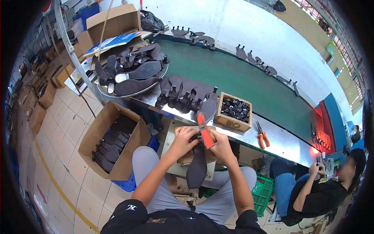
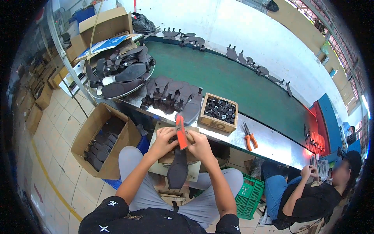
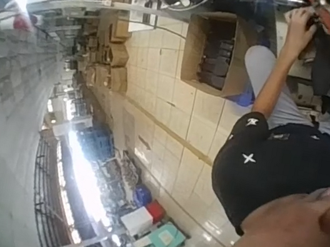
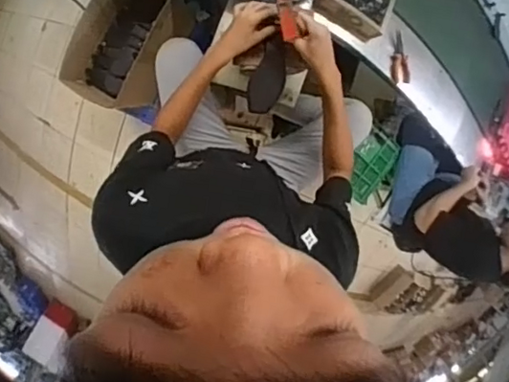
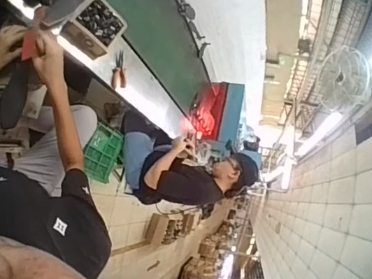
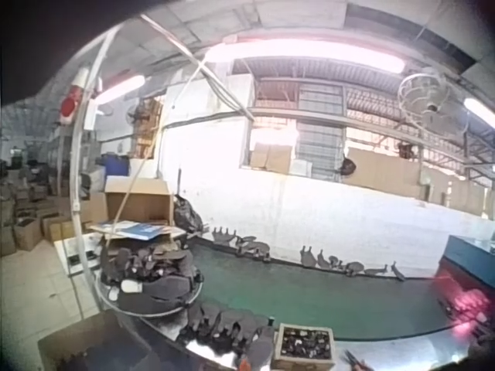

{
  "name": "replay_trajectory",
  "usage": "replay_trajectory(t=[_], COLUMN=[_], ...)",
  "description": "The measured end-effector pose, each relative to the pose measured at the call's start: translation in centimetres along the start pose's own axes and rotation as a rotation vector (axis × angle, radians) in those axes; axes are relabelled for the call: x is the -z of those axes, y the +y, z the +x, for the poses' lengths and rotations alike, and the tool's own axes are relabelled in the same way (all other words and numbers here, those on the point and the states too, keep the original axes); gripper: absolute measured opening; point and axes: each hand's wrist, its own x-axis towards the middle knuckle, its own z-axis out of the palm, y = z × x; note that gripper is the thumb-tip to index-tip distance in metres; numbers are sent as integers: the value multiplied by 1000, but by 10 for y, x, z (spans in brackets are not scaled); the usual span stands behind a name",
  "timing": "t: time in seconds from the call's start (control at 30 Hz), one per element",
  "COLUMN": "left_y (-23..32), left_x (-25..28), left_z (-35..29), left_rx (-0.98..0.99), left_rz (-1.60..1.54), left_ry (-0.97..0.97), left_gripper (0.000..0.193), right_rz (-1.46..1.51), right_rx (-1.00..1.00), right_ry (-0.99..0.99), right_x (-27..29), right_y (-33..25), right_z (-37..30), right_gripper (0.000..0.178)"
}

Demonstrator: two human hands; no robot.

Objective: Attaching heel components to shoe soles using a hammer and pliers.

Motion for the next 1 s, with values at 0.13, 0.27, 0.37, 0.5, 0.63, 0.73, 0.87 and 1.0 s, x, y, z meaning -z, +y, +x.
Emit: replay_trajectory(t=[0.13,0.27,0.37,0.5,0.63,0.73,0.87,1.0], left_y=[-4,-4,-7,-1,5,6,-1,4], left_x=[0,0,-2,1,4,2,2,5], left_z=[-2,1,5,11,12,10,10,14], left_rx=[-19,-6,-19,54,207,232,234,207], left_rz=[0,-47,-91,-394,-482,-547,-547,-513], left_ry=[-33,-47,29,23,-49,-26,-33,-42], left_gripper=[38,33,35,33,25,23,24,24], right_rz=[-181,-202,-159,-163,189,350,302,64], right_rx=[44,85,177,188,-263,-297,-223,-210], right_ry=[-49,-53,-67,55,237,154,142,71], right_x=[5,6,8,10,6,20,30,21], right_y=[-6,-8,-9,-25,-48,-69,-90,-85], right_z=[-1,0,4,0,-26,-43,-45,-37], right_gripper=[34,35,30,18,22,28,27,25])
